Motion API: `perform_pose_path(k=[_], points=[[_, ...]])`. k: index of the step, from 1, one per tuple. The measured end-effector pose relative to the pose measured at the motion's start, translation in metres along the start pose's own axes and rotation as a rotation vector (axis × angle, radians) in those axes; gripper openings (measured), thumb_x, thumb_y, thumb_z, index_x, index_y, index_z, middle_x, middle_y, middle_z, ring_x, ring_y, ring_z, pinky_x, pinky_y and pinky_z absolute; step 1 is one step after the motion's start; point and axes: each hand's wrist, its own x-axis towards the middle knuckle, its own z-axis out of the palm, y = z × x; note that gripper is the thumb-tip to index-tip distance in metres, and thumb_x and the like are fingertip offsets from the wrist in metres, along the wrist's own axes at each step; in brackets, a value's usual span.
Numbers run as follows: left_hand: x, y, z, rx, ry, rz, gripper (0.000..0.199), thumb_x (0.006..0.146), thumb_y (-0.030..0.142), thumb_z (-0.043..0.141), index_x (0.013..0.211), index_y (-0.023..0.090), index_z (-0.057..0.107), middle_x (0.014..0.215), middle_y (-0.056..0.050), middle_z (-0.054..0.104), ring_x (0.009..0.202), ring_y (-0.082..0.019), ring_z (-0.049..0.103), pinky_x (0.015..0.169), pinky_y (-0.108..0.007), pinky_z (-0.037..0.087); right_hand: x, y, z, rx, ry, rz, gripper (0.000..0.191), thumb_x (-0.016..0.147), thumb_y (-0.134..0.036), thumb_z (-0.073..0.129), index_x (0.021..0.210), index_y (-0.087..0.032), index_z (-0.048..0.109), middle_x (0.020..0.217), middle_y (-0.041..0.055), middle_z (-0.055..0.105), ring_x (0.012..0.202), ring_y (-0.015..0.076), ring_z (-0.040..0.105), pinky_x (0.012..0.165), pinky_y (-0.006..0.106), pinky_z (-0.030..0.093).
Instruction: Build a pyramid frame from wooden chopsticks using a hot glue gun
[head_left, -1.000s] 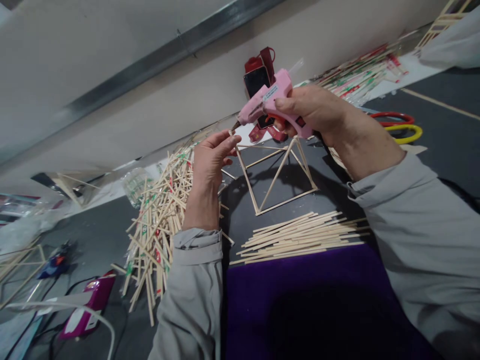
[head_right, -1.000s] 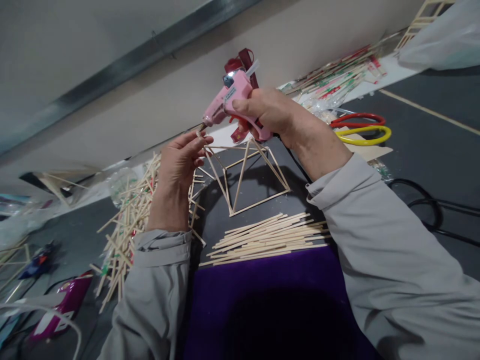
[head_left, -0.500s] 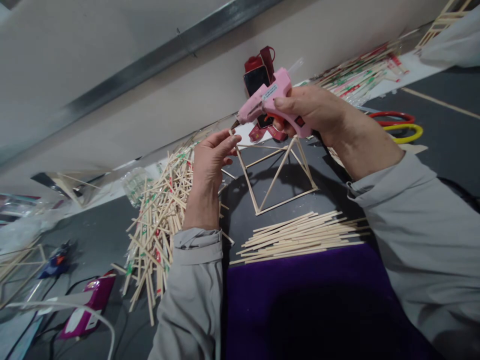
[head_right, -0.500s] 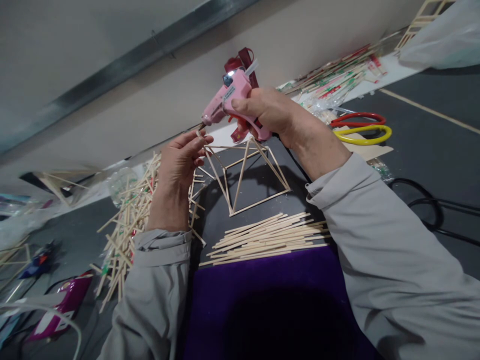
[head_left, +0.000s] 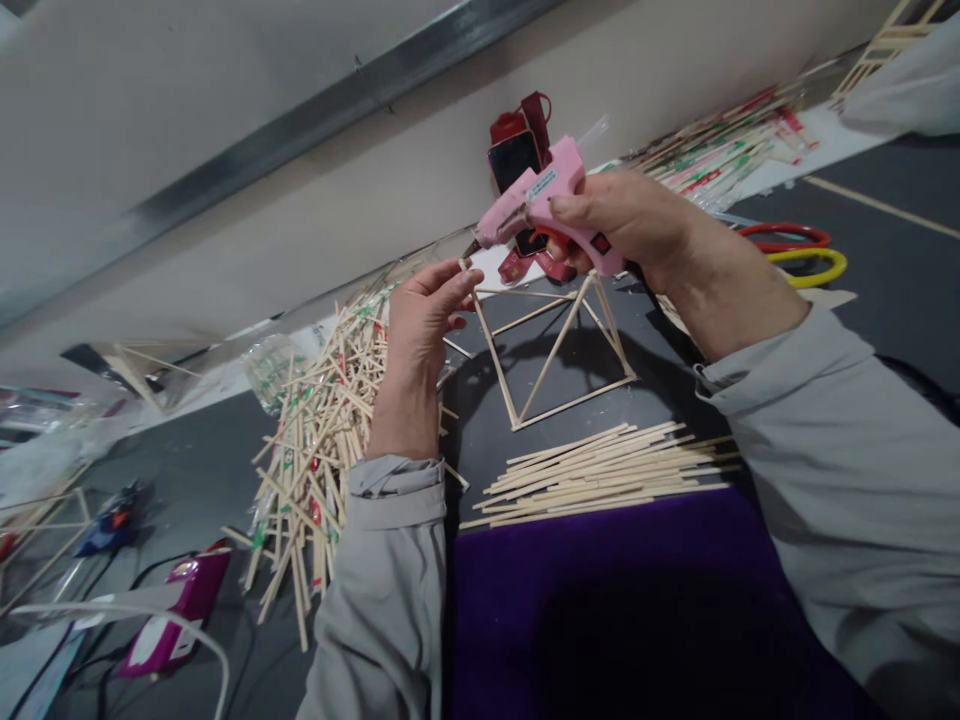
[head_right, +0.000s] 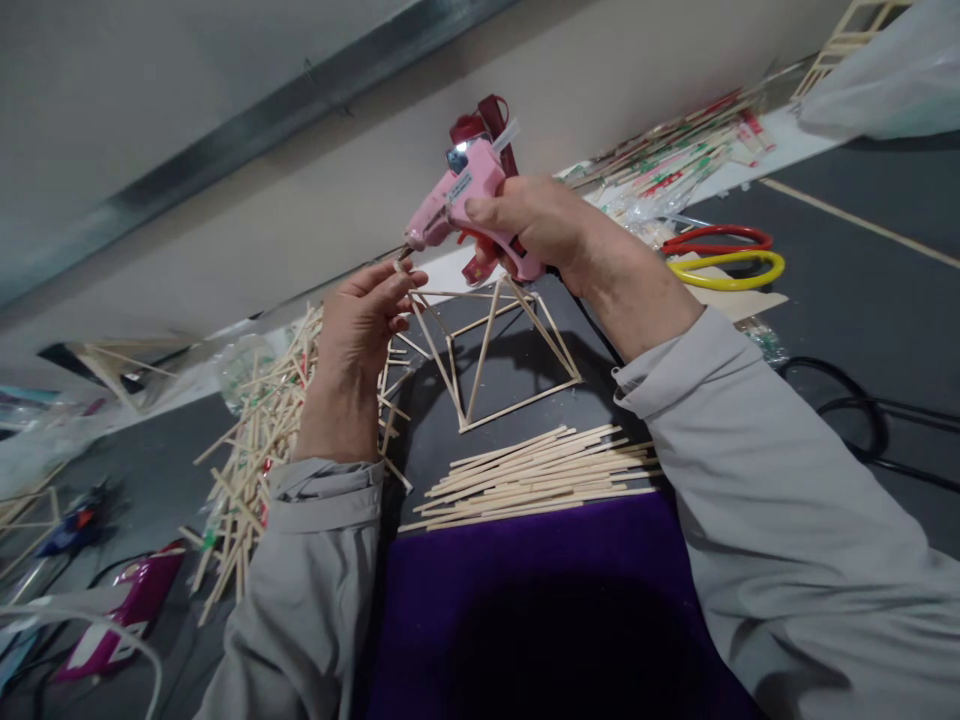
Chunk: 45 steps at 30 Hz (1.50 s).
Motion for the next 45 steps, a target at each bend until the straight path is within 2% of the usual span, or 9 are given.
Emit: perform_pose_path(k=[8, 14, 18, 24, 27, 30, 37, 42, 45], points=[[-0.001, 0.001, 0.001, 0.009, 0.020, -0.005, 0.050, 0.057, 0.053, 0.098, 0.098, 0.026, 0.083, 0.097, -0.005, 0.081, 0.065, -0.012, 0.064, 0.049, -0.024, 0.039, -0.003, -0.003, 0.001, -0.008, -0.003, 0.000, 0.038, 0.105, -0.023, 0.060, 0.068, -0.016, 0.065, 0.064, -0.0002, 0.063, 0.051, 0.0055, 0.052, 0.049, 0.022, 0.034], [0.000, 0.000, 0.001, 0.003, 0.012, -0.017, 0.046, 0.060, 0.047, 0.096, 0.099, 0.026, 0.083, 0.098, -0.005, 0.081, 0.066, -0.012, 0.065, 0.049, -0.023, 0.038, -0.004, -0.008, 0.004, 0.002, 0.002, 0.015, 0.042, 0.105, -0.022, 0.060, 0.064, -0.016, 0.066, 0.062, 0.0009, 0.063, 0.051, 0.0068, 0.053, 0.052, 0.023, 0.039], [0.000, 0.000, 0.001, -0.013, 0.018, -0.021, 0.049, 0.058, 0.048, 0.096, 0.100, 0.024, 0.083, 0.097, -0.005, 0.081, 0.066, -0.012, 0.065, 0.050, -0.022, 0.039, -0.005, -0.011, 0.001, 0.036, -0.036, 0.004, 0.040, 0.106, -0.018, 0.055, 0.067, -0.015, 0.068, 0.062, 0.0004, 0.067, 0.050, 0.0063, 0.055, 0.047, 0.021, 0.037], [-0.006, 0.005, 0.002, -0.045, 0.009, -0.036, 0.051, 0.059, 0.049, 0.096, 0.100, 0.021, 0.082, 0.096, -0.006, 0.081, 0.066, -0.011, 0.064, 0.055, -0.021, 0.039, -0.008, -0.007, -0.004, 0.248, 0.025, -0.108, 0.033, 0.104, -0.027, 0.058, 0.078, -0.013, 0.072, 0.068, 0.0034, 0.075, 0.041, 0.0063, 0.052, 0.038, 0.018, 0.037], [-0.007, 0.006, 0.002, -0.046, 0.000, -0.036, 0.049, 0.061, 0.049, 0.096, 0.098, 0.020, 0.083, 0.092, -0.006, 0.080, 0.066, -0.012, 0.063, 0.056, -0.022, 0.039, -0.012, -0.008, -0.007, 0.339, 0.072, -0.096, 0.024, 0.100, -0.025, 0.063, 0.084, -0.010, 0.072, 0.071, 0.0087, 0.077, 0.043, 0.0080, 0.056, 0.041, 0.019, 0.043], [-0.008, 0.007, 0.002, -0.049, -0.005, -0.024, 0.046, 0.063, 0.048, 0.095, 0.099, 0.021, 0.083, 0.091, -0.005, 0.079, 0.067, -0.012, 0.063, 0.057, -0.022, 0.040, -0.018, -0.014, -0.012, 0.404, 0.123, -0.034, 0.019, 0.100, -0.022, 0.058, 0.091, -0.009, 0.070, 0.075, 0.0102, 0.077, 0.044, 0.0075, 0.055, 0.044, 0.019, 0.045], [-0.008, 0.010, 0.004, -0.099, -0.016, -0.019, 0.043, 0.062, 0.043, 0.096, 0.095, 0.018, 0.084, 0.083, -0.003, 0.076, 0.065, -0.011, 0.062, 0.056, -0.021, 0.039, -0.043, -0.040, -0.038, 0.309, 0.286, 0.069, 0.026, 0.104, -0.035, 0.051, 0.111, -0.017, 0.069, 0.086, 0.0063, 0.077, 0.049, 0.0079, 0.050, 0.044, 0.021, 0.043], [-0.003, 0.009, 0.004, -0.092, 0.009, -0.010, 0.040, 0.063, 0.039, 0.094, 0.096, 0.018, 0.084, 0.081, -0.003, 0.075, 0.064, -0.011, 0.062, 0.055, -0.020, 0.039, -0.087, -0.039, -0.071, 0.157, 0.430, 0.105, 0.024, 0.099, -0.039, 0.059, 0.104, -0.018, 0.070, 0.083, 0.0062, 0.076, 0.049, 0.0089, 0.053, 0.043, 0.020, 0.044], [-0.001, 0.009, 0.005, -0.097, 0.023, -0.011, 0.039, 0.062, 0.035, 0.094, 0.095, 0.018, 0.084, 0.079, -0.002, 0.074, 0.063, -0.010, 0.062, 0.053, -0.019, 0.039, -0.119, -0.031, -0.094, 0.061, 0.552, 0.164, 0.019, 0.092, -0.037, 0.069, 0.091, -0.017, 0.071, 0.069, 0.0028, 0.068, 0.051, 0.0105, 0.056, 0.046, 0.020, 0.048]])
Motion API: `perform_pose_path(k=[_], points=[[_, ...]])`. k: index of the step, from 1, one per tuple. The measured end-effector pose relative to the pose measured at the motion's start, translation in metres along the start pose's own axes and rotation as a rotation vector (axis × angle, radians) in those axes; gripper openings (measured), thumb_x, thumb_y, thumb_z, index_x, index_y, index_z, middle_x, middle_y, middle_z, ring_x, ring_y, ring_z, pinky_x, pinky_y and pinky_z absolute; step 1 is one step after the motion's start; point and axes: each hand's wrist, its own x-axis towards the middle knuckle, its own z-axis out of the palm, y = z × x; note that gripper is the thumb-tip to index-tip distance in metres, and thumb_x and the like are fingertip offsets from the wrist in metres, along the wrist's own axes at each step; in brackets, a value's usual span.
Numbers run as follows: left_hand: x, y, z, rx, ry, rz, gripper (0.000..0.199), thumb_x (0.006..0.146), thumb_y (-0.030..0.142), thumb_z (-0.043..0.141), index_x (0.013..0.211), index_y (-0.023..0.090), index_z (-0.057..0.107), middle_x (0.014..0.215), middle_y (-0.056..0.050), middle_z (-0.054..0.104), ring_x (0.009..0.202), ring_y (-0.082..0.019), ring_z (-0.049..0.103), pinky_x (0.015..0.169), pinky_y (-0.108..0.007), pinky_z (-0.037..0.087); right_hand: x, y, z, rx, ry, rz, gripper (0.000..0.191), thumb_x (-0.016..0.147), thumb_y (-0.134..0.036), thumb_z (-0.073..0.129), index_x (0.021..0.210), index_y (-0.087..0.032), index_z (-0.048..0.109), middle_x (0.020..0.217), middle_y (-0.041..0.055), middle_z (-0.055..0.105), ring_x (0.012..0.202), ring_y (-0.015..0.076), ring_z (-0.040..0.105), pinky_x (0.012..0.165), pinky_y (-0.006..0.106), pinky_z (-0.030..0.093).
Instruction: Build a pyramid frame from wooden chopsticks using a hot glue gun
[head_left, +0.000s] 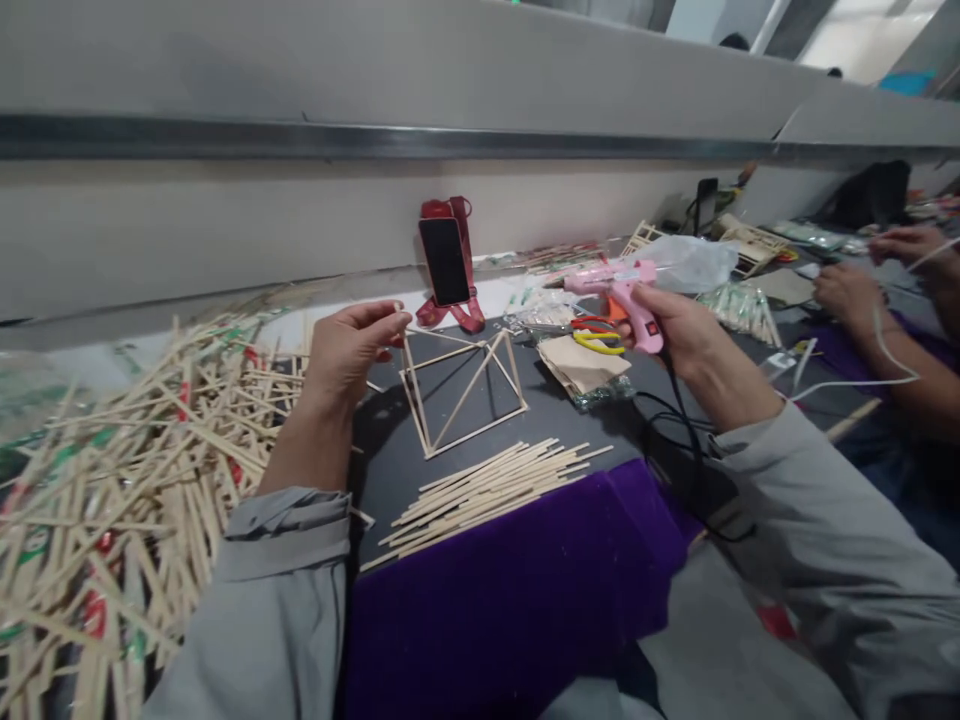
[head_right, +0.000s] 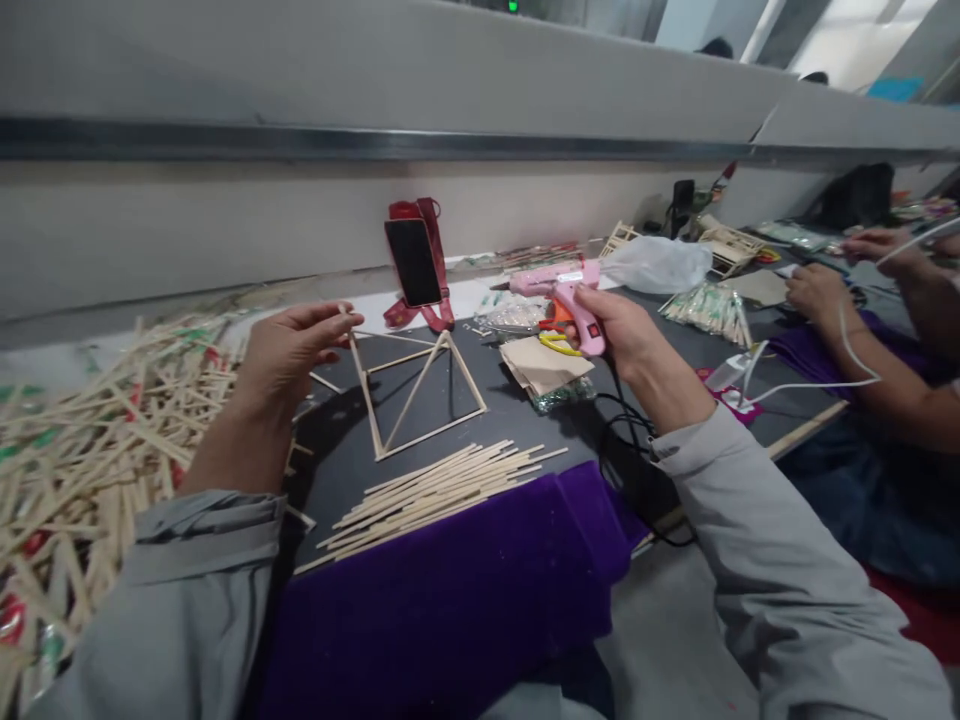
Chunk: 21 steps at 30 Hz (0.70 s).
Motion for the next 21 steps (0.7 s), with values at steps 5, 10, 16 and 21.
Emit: perform_pose_path(k=[5, 10, 16, 21], points=[[0.000, 0.000, 0.003, -0.016, -0.004, 0.006, 0.036, 0.061, 0.032, 0.094, 0.093, 0.019, 0.084, 0.080, -0.002, 0.074, 0.063, -0.011, 0.063, 0.052, -0.019, 0.039, -0.013, 0.021, -0.043, -0.160, 0.102, 0.117, 0.020, 0.085, -0.032, 0.079, 0.079, -0.015, 0.070, 0.062, 0.0024, 0.065, 0.049, 0.0101, 0.056, 0.044, 0.019, 0.046], [-0.001, 0.003, 0.003, 0.005, 0.017, 0.018, 0.036, 0.062, 0.032, 0.092, 0.094, 0.018, 0.084, 0.080, -0.003, 0.074, 0.064, -0.011, 0.064, 0.052, -0.019, 0.039, -0.014, 0.047, -0.046, -0.250, 0.123, 0.235, 0.019, 0.086, -0.030, 0.079, 0.083, -0.012, 0.073, 0.065, 0.0053, 0.068, 0.050, 0.0096, 0.056, 0.046, 0.019, 0.043], [-0.004, 0.001, 0.002, 0.020, 0.009, 0.023, 0.036, 0.065, 0.037, 0.089, 0.094, 0.017, 0.082, 0.085, -0.004, 0.076, 0.064, -0.011, 0.063, 0.053, -0.021, 0.040, -0.004, 0.051, -0.047, -1.034, 0.102, 0.170, 0.035, 0.097, -0.047, 0.066, 0.078, -0.018, 0.072, 0.065, 0.0051, 0.064, 0.061, 0.0177, 0.058, 0.057, 0.030, 0.042], [-0.003, -0.005, 0.002, 0.045, -0.023, 0.013, 0.039, 0.067, 0.043, 0.087, 0.097, 0.019, 0.081, 0.090, -0.004, 0.079, 0.069, -0.014, 0.067, 0.055, -0.022, 0.042, 0.002, 0.029, -0.032, -1.722, -0.019, 0.319, 0.053, 0.101, -0.055, 0.057, 0.062, -0.020, 0.068, 0.068, 0.0100, 0.058, 0.063, 0.0236, 0.056, 0.066, 0.040, 0.039]])
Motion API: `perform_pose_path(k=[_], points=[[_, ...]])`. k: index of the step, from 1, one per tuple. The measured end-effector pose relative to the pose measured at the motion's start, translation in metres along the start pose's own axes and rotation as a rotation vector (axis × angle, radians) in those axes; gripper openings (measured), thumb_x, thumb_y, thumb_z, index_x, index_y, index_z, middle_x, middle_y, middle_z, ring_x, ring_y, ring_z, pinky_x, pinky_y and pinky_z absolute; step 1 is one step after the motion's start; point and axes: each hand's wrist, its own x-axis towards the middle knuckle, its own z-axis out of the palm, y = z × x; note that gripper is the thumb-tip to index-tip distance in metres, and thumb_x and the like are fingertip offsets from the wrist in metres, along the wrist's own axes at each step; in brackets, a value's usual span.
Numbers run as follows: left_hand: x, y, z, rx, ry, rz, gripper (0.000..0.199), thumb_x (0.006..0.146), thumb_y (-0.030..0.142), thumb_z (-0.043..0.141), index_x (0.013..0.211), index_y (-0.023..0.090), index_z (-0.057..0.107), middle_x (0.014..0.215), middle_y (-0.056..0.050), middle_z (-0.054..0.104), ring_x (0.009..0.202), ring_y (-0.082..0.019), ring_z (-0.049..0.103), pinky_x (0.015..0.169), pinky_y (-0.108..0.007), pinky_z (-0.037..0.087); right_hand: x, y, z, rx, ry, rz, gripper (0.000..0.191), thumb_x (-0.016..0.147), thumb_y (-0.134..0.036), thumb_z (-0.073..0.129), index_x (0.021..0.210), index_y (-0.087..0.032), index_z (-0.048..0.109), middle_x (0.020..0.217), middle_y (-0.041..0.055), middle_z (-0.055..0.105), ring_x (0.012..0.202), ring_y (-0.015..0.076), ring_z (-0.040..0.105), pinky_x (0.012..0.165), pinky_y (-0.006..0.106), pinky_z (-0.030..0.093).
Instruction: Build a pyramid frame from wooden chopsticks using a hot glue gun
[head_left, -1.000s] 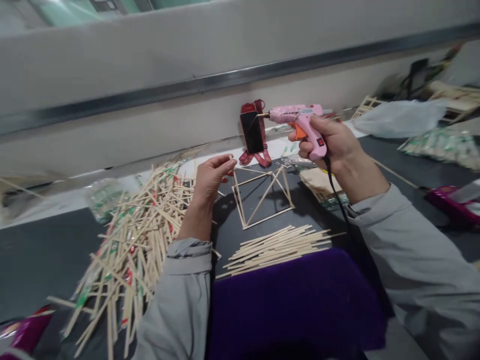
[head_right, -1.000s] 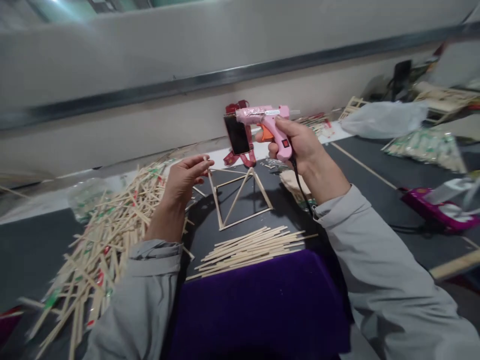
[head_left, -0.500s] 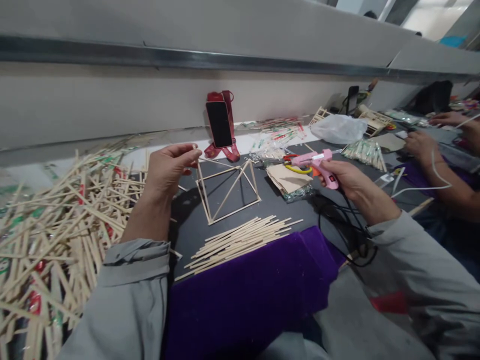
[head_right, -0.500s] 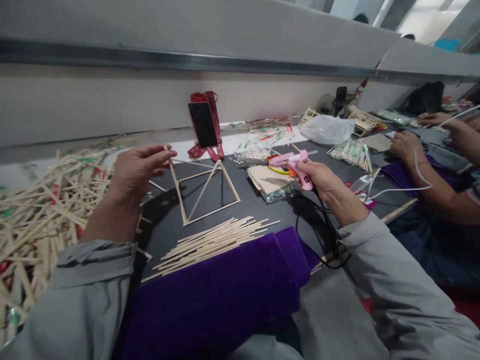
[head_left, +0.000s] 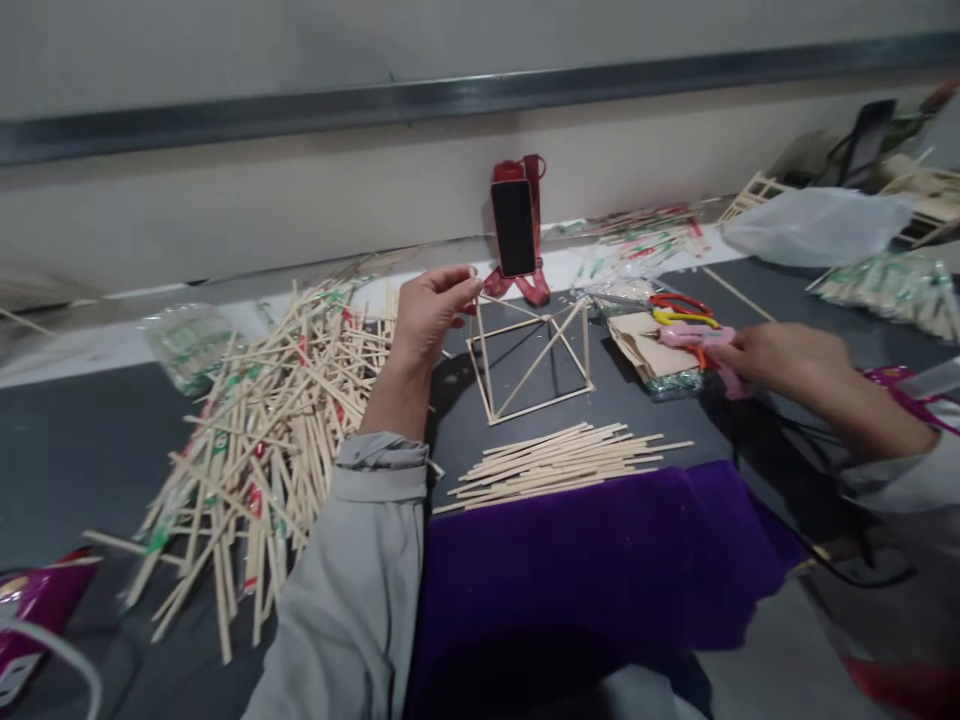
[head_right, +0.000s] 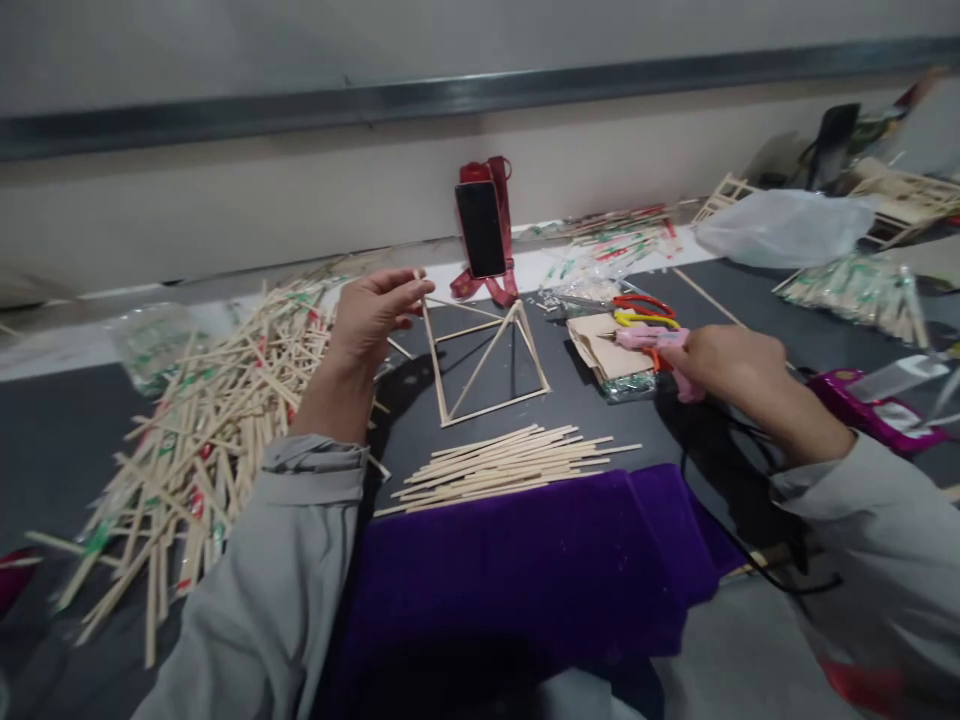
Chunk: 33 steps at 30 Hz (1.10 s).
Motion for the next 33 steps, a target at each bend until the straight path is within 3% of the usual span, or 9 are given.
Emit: perform_pose_path(k=[3, 4, 6, 8, 11, 14, 16, 23, 33], points=[[-0.001, 0.000, 0.000, -0.026, -0.007, 0.000, 0.037, 0.067, 0.042, 0.089, 0.095, 0.020, 0.081, 0.089, -0.004, 0.078, 0.068, -0.014, 0.066, 0.056, -0.023, 0.041, -0.006, -0.025, -0.029, -0.125, 0.247, -0.070, 0.048, 0.099, -0.056, 0.064, 0.066, -0.021, 0.070, 0.062, 0.0076, 0.052, 0.053, 0.0169, 0.034, 0.059, 0.038, 0.031], [-0.001, 0.000, 0.000, -0.030, -0.010, 0.002, 0.037, 0.067, 0.042, 0.089, 0.094, 0.020, 0.081, 0.089, -0.004, 0.078, 0.068, -0.014, 0.066, 0.056, -0.024, 0.041, -0.004, -0.037, -0.040, -0.079, 0.375, -0.199, 0.042, 0.098, -0.047, 0.070, 0.065, -0.021, 0.070, 0.059, 0.0047, 0.049, 0.052, 0.0137, 0.026, 0.056, 0.036, 0.028], [-0.002, 0.000, 0.000, -0.029, -0.017, 0.006, 0.037, 0.067, 0.044, 0.089, 0.094, 0.020, 0.081, 0.091, -0.005, 0.079, 0.070, -0.015, 0.067, 0.056, -0.025, 0.041, 0.006, -0.066, -0.064, 0.135, 0.476, -0.475, 0.028, 0.089, -0.023, 0.084, 0.064, -0.019, 0.072, 0.054, 0.0015, 0.050, 0.052, 0.0102, 0.031, 0.055, 0.033, 0.025], [-0.003, 0.001, -0.001, -0.024, -0.021, 0.004, 0.038, 0.068, 0.045, 0.090, 0.096, 0.021, 0.081, 0.094, -0.006, 0.080, 0.071, -0.016, 0.067, 0.056, -0.025, 0.042, 0.023, -0.102, -0.085, 0.433, 0.320, -0.718, 0.012, 0.082, -0.010, 0.086, 0.074, -0.018, 0.080, 0.059, 0.0016, 0.062, 0.056, 0.0090, 0.048, 0.054, 0.027, 0.031], [-0.004, 0.002, -0.002, -0.023, -0.019, 0.000, 0.041, 0.067, 0.045, 0.090, 0.098, 0.021, 0.081, 0.096, -0.006, 0.081, 0.071, -0.015, 0.067, 0.057, -0.025, 0.042, 0.045, -0.159, -0.104, 0.778, 0.025, -0.970, 0.016, 0.069, -0.004, 0.090, 0.076, -0.016, 0.082, 0.059, -0.0004, 0.065, 0.058, 0.0100, 0.056, 0.050, 0.022, 0.037], [-0.005, 0.002, -0.002, -0.016, -0.022, -0.001, 0.040, 0.067, 0.046, 0.089, 0.099, 0.022, 0.082, 0.098, -0.006, 0.081, 0.072, -0.016, 0.068, 0.057, -0.025, 0.043, 0.055, -0.207, -0.101, 0.815, -0.199, -1.034, 0.023, 0.058, -0.004, 0.093, 0.073, -0.017, 0.080, 0.059, -0.0034, 0.066, 0.056, 0.0095, 0.059, 0.045, 0.019, 0.037], [-0.005, 0.001, -0.002, -0.007, -0.029, -0.001, 0.040, 0.069, 0.048, 0.088, 0.100, 0.022, 0.082, 0.097, -0.006, 0.081, 0.074, -0.017, 0.068, 0.057, -0.025, 0.043, 0.057, -0.227, -0.092, 0.838, -0.234, -1.056, 0.024, 0.058, -0.005, 0.093, 0.073, -0.017, 0.080, 0.060, -0.0037, 0.067, 0.056, 0.0099, 0.061, 0.046, 0.018, 0.039], [-0.004, -0.001, -0.002, -0.027, -0.057, 0.006, 0.040, 0.070, 0.048, 0.088, 0.099, 0.021, 0.082, 0.092, -0.006, 0.080, 0.073, -0.017, 0.068, 0.058, -0.026, 0.042, 0.053, -0.246, -0.068, 0.888, -0.186, -1.160, 0.019, 0.060, -0.011, 0.093, 0.066, -0.019, 0.077, 0.049, -0.0071, 0.058, 0.049, 0.0070, 0.056, 0.046, 0.017, 0.038], [-0.006, 0.002, -0.007, 0.013, -0.037, 0.003, 0.036, 0.070, 0.047, 0.088, 0.096, 0.022, 0.082, 0.092, -0.006, 0.080, 0.077, -0.018, 0.069, 0.060, -0.026, 0.043, 0.043, -0.240, -0.079, 0.676, -0.122, -1.239, 0.010, 0.072, -0.013, 0.085, 0.067, -0.019, 0.080, 0.047, -0.0067, 0.057, 0.045, 0.0054, 0.052, 0.044, 0.018, 0.035]])
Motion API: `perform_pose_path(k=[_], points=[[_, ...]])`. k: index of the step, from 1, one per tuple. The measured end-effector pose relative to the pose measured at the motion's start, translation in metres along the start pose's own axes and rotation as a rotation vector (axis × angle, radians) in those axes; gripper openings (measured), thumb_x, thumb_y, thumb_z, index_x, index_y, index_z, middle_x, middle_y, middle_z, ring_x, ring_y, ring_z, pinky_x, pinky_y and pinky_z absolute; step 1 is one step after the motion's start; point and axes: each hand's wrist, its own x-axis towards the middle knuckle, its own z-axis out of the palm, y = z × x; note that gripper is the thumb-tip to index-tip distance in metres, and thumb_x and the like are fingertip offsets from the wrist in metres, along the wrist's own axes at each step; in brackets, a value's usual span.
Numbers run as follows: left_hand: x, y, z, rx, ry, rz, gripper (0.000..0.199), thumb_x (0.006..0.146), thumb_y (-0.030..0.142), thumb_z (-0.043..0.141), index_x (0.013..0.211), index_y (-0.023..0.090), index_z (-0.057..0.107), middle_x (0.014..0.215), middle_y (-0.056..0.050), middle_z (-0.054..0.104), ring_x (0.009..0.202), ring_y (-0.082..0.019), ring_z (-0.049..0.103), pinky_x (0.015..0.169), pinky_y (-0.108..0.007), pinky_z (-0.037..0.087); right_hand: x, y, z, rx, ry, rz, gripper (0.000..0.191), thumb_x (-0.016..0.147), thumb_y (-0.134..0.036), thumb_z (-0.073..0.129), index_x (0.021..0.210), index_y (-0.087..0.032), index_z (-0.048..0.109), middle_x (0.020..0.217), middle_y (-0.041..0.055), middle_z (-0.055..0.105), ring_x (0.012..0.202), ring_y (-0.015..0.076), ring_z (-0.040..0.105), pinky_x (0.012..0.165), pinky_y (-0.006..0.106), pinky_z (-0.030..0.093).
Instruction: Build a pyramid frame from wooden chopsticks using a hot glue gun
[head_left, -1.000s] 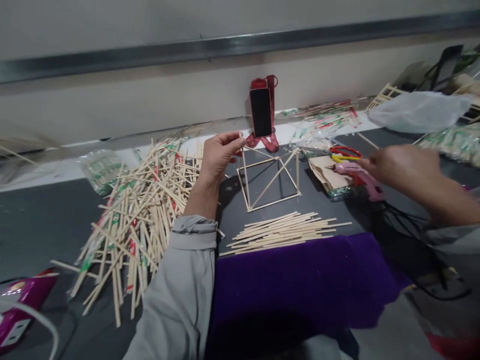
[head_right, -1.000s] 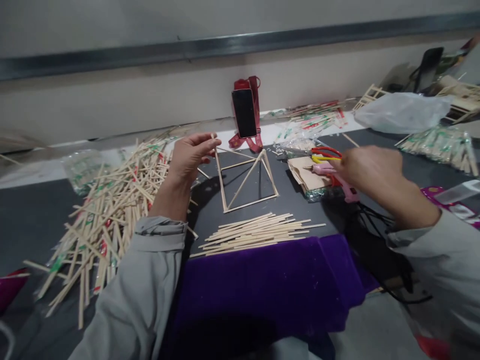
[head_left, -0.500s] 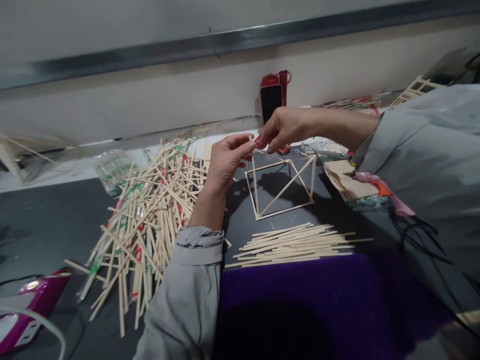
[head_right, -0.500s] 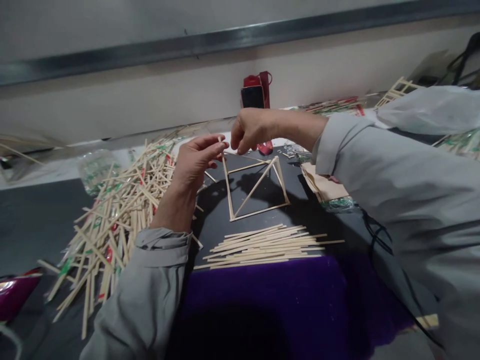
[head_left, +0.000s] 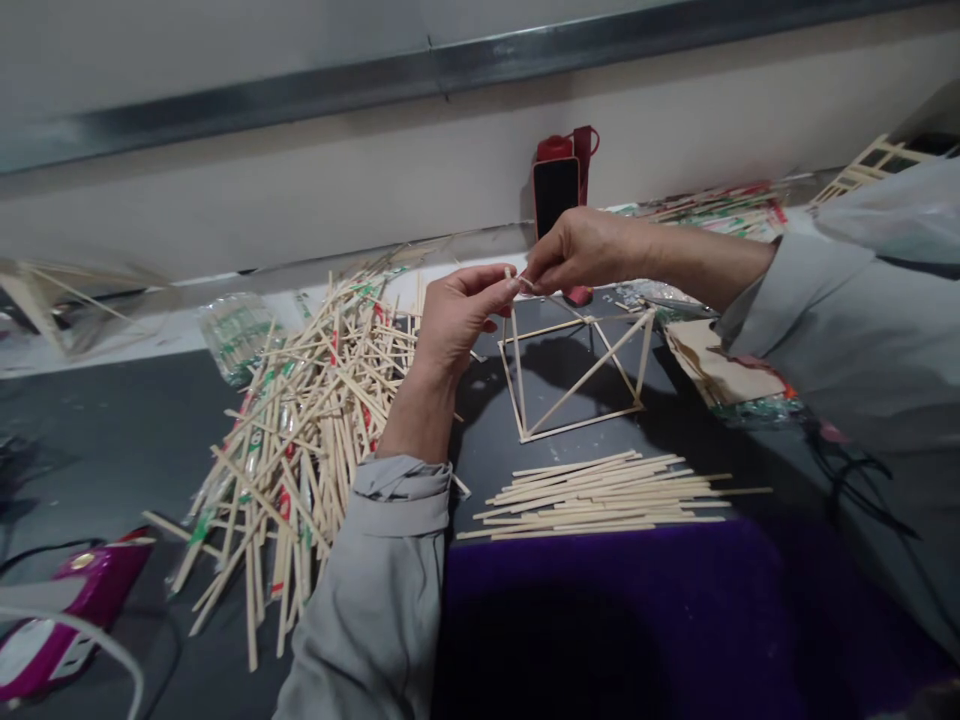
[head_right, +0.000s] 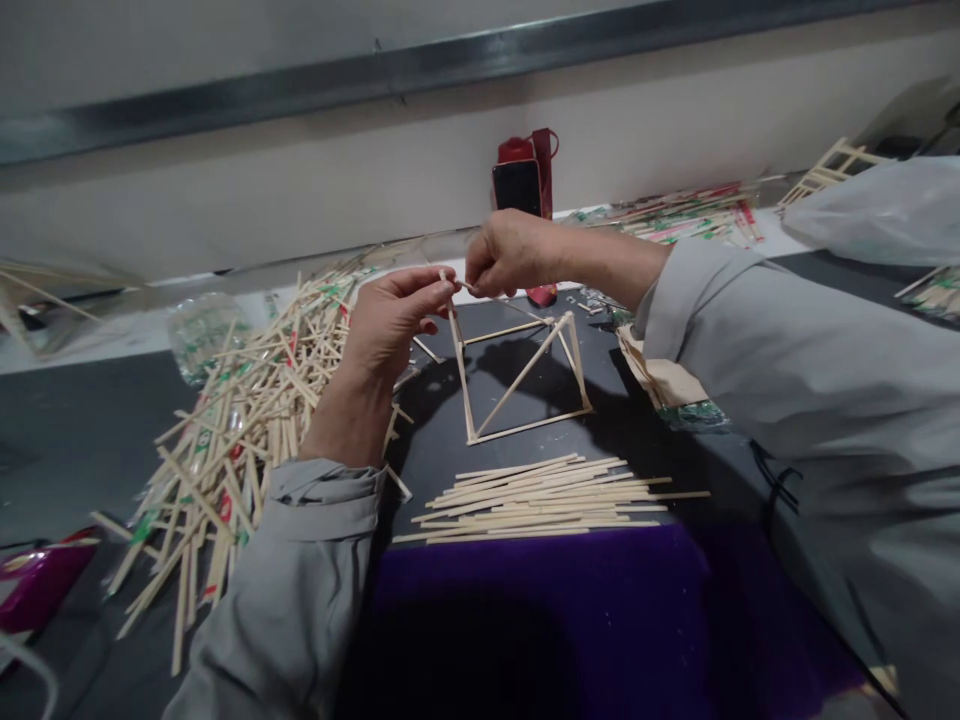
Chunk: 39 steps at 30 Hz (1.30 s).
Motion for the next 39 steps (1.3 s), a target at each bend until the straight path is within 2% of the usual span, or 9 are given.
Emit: perform_pose_path(k=[2, 4, 8, 14, 20, 23, 27, 33, 39], points=[[0.000, 0.000, 0.000, 0.018, -0.002, 0.008, 0.037, 0.071, 0.049, 0.088, 0.097, 0.022, 0.082, 0.095, -0.006, 0.081, 0.078, -0.019, 0.070, 0.059, -0.027, 0.043, 0.002, 0.005, -0.002, 0.036, 0.010, -0.028, 0.009, 0.072, -0.012, 0.086, 0.069, -0.019, 0.081, 0.049, -0.0058, 0.058, 0.048, 0.0069, 0.056, 0.046, 0.018, 0.037], [0.000, 0.000, 0.001, 0.022, -0.004, 0.020, 0.039, 0.071, 0.050, 0.089, 0.097, 0.023, 0.082, 0.096, -0.006, 0.081, 0.077, -0.019, 0.070, 0.058, -0.027, 0.042, 0.005, 0.013, -0.002, 0.153, 0.073, -0.030, 0.013, 0.067, -0.010, 0.091, 0.070, -0.017, 0.080, 0.051, -0.0044, 0.059, 0.052, 0.0091, 0.060, 0.048, 0.019, 0.040], [-0.001, -0.001, 0.003, 0.007, -0.012, 0.035, 0.040, 0.070, 0.051, 0.091, 0.098, 0.023, 0.083, 0.094, -0.005, 0.081, 0.074, -0.018, 0.070, 0.058, -0.026, 0.042, 0.011, 0.021, -0.001, 0.333, 0.192, 0.056, 0.022, 0.064, -0.002, 0.092, 0.075, -0.013, 0.078, 0.053, -0.0019, 0.060, 0.054, 0.0107, 0.063, 0.047, 0.019, 0.041], [-0.001, -0.001, 0.003, 0.011, -0.003, 0.030, 0.043, 0.068, 0.051, 0.092, 0.099, 0.023, 0.083, 0.094, -0.005, 0.081, 0.075, -0.019, 0.070, 0.058, -0.027, 0.042, 0.011, 0.019, 0.000, 0.280, 0.113, 0.006, 0.019, 0.066, -0.007, 0.092, 0.071, -0.019, 0.078, 0.050, -0.0056, 0.060, 0.047, 0.0068, 0.056, 0.040, 0.016, 0.034], [-0.001, -0.001, 0.005, 0.030, -0.002, 0.023, 0.045, 0.070, 0.056, 0.091, 0.099, 0.023, 0.082, 0.098, -0.007, 0.082, 0.075, -0.020, 0.072, 0.058, -0.027, 0.042, 0.011, 0.020, 0.004, 0.394, 0.189, 0.062, 0.026, 0.065, 0.006, 0.087, 0.075, -0.015, 0.077, 0.053, -0.0033, 0.060, 0.058, 0.0115, 0.065, 0.049, 0.018, 0.043], [-0.001, 0.000, 0.006, 0.037, -0.004, 0.024, 0.047, 0.070, 0.057, 0.091, 0.101, 0.022, 0.082, 0.099, -0.007, 0.082, 0.076, -0.020, 0.072, 0.057, -0.027, 0.041, 0.010, 0.018, 0.004, 0.320, 0.155, 0.041, 0.022, 0.068, 0.003, 0.087, 0.077, -0.014, 0.078, 0.054, -0.0020, 0.061, 0.060, 0.0120, 0.065, 0.050, 0.019, 0.044], [-0.001, 0.000, 0.007, 0.029, -0.002, 0.018, 0.050, 0.068, 0.057, 0.092, 0.102, 0.021, 0.082, 0.098, -0.007, 0.082, 0.075, -0.020, 0.072, 0.057, -0.027, 0.041, 0.006, 0.012, 0.003, 0.081, 0.074, 0.001, 0.011, 0.082, -0.005, 0.081, 0.075, -0.014, 0.080, 0.052, -0.0021, 0.062, 0.050, 0.0070, 0.056, 0.047, 0.018, 0.039], [-0.001, -0.001, 0.008, 0.032, 0.011, 0.005, 0.056, 0.067, 0.061, 0.094, 0.106, 0.024, 0.081, 0.100, -0.007, 0.082, 0.077, -0.023, 0.074, 0.055, -0.029, 0.042, 0.007, 0.017, 0.003, 0.127, 0.093, -0.067, 0.014, 0.074, -0.012, 0.090, 0.067, -0.019, 0.079, 0.050, -0.0038, 0.059, 0.046, 0.0063, 0.054, 0.042, 0.017, 0.036], [0.000, -0.003, 0.007, 0.018, -0.001, 0.026, 0.053, 0.068, 0.060, 0.095, 0.104, 0.023, 0.081, 0.098, -0.007, 0.082, 0.077, -0.023, 0.075, 0.055, -0.030, 0.043, 0.006, 0.011, 0.005, 0.040, 0.132, 0.025, 0.011, 0.077, -0.011, 0.088, 0.070, -0.016, 0.080, 0.054, -0.0020, 0.061, 0.052, 0.0084, 0.059, 0.048, 0.019, 0.042]])
